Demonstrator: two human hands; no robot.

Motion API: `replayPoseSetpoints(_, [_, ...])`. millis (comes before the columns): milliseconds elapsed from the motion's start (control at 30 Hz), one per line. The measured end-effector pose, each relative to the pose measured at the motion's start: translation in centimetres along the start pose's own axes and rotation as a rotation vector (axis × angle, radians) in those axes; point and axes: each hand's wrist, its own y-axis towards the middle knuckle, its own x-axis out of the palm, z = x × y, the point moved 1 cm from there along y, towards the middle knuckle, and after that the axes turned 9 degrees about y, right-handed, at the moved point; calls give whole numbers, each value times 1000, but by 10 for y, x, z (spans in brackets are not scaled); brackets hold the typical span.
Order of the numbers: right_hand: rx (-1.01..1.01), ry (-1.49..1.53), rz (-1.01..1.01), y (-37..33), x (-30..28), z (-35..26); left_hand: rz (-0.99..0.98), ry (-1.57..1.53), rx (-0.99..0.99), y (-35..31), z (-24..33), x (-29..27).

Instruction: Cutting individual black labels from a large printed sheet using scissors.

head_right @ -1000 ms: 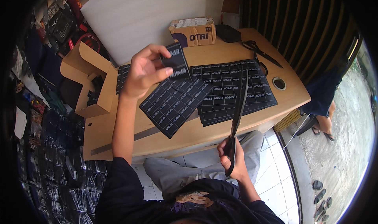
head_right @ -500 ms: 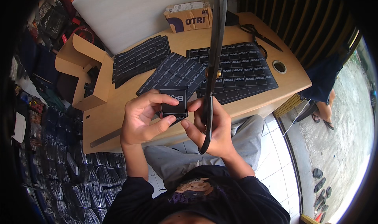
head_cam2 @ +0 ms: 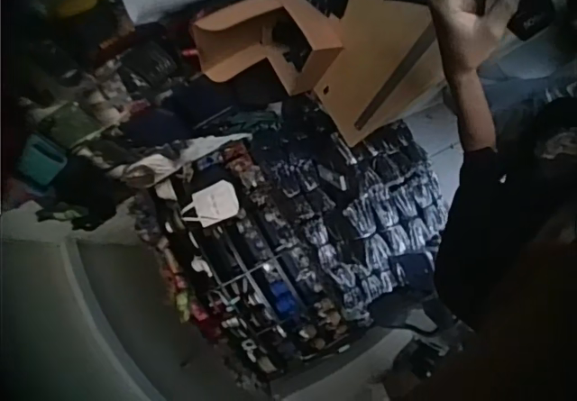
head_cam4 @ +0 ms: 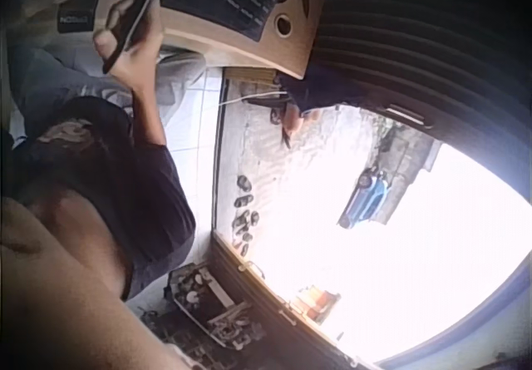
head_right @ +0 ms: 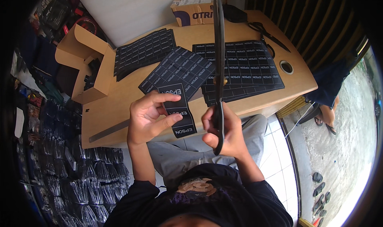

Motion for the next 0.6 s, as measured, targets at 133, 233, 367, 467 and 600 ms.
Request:
replayPoseSetpoints(133, [219,-115,-30,-24,-29,1,-53,37,-14,4,-2,-17])
replayPoseSetpoints(233, [382,-204,-68,-37,-48,-16,-74,57,13,7,-2,-25])
replayPoseSetpoints(367, [562,-388,-400,-37,-81,-40,-187,148,-78,12,9,-40])
replayPoseSetpoints(467, [548,-426,-592,-36,-89,-46,-213,179,-93,13,7,-46])
replayPoseSetpoints(600, [608,-400,-804,-30,-89,-52,-393,172,-80,16,4,-51])
